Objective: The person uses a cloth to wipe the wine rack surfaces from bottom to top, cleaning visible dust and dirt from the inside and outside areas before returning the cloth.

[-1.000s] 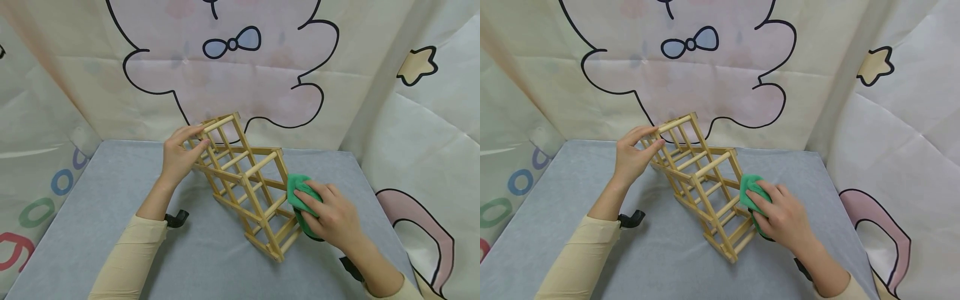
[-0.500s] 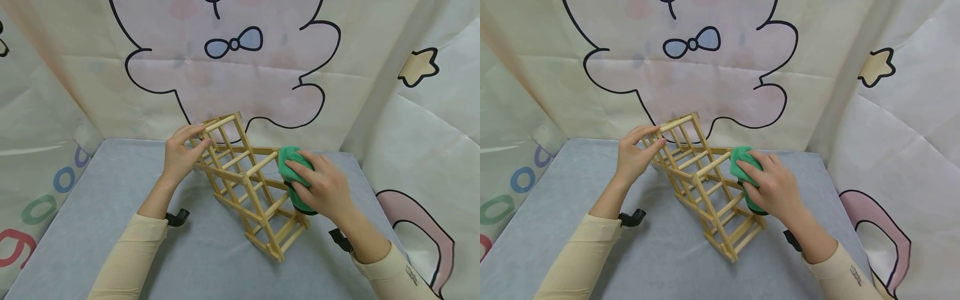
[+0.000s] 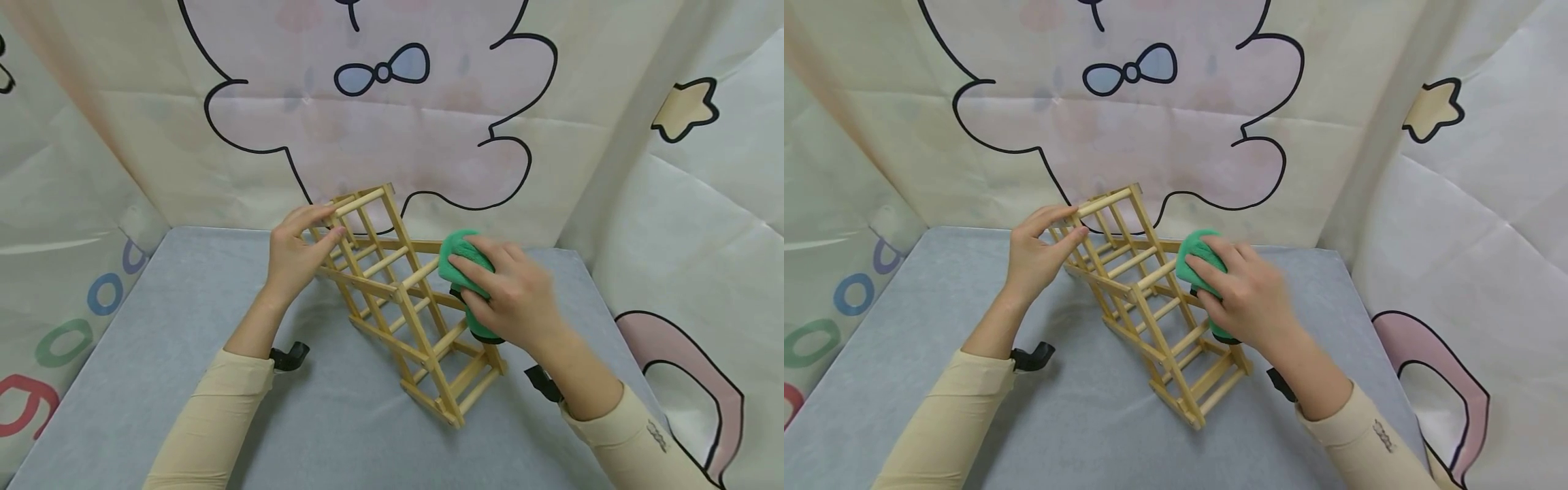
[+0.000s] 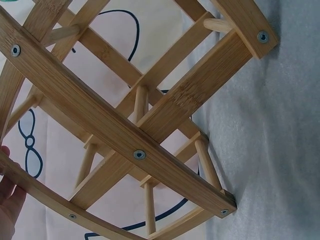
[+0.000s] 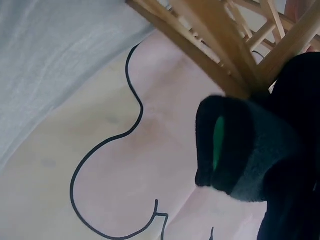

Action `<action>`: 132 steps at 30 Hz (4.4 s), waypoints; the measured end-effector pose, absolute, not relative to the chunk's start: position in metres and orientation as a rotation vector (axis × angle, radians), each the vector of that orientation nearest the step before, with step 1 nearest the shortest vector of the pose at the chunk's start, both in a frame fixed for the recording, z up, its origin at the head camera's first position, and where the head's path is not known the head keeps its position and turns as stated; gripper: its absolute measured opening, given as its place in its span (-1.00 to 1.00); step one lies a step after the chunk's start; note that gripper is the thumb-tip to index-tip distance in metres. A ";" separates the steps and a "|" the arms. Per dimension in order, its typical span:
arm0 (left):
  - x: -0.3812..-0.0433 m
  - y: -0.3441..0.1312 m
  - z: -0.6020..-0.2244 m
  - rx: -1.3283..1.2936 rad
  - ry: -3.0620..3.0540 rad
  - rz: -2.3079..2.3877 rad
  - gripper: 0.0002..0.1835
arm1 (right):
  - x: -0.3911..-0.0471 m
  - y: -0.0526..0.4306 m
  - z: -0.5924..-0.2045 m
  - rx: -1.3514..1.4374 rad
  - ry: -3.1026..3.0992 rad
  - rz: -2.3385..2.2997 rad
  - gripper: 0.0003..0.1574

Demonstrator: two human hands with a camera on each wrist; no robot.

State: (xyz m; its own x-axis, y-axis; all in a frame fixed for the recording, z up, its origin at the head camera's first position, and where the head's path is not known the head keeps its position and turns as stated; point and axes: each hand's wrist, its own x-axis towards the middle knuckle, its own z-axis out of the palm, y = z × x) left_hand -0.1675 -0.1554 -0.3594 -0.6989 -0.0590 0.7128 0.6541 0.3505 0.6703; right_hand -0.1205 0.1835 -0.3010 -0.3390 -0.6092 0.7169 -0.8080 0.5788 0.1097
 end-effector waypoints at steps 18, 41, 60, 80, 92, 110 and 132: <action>-0.167 -0.155 -0.359 -0.519 -1.969 -1.377 -0.59 | -0.093 0.148 -0.296 1.366 -2.008 0.269 -0.60; -0.164 -0.153 -0.358 -0.536 -2.026 -1.296 -0.56 | -0.111 0.205 -0.292 1.070 -2.150 0.303 -0.58; -0.109 -0.115 -0.341 -0.521 -1.977 -0.705 -0.50 | -0.124 0.272 -0.302 0.880 -2.213 0.268 -0.59; -0.072 -0.060 -0.356 -0.740 -2.067 -0.709 -0.42 | -0.124 0.308 -0.321 0.826 -2.268 0.213 -0.57; -0.076 -0.049 -0.350 -0.678 -2.139 -0.804 -0.69 | -0.123 0.313 -0.330 0.830 -2.318 0.211 -0.57; -0.075 -0.037 -0.342 -0.496 -2.125 -1.077 -0.89 | -0.121 0.315 -0.337 0.787 -2.407 0.205 -0.54; -0.088 -0.097 -0.345 -1.172 -1.775 -1.559 -0.77 | -0.117 0.325 -0.339 0.732 -2.430 0.255 -0.52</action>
State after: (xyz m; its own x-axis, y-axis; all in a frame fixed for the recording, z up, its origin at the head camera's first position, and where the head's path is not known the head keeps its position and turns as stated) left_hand -0.0876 -0.0971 -0.3448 -0.5049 0.2755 0.8180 0.8467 -0.0261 0.5314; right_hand -0.1174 0.3247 -0.3390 -0.6797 -0.4449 0.5831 -0.5562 0.8309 -0.0145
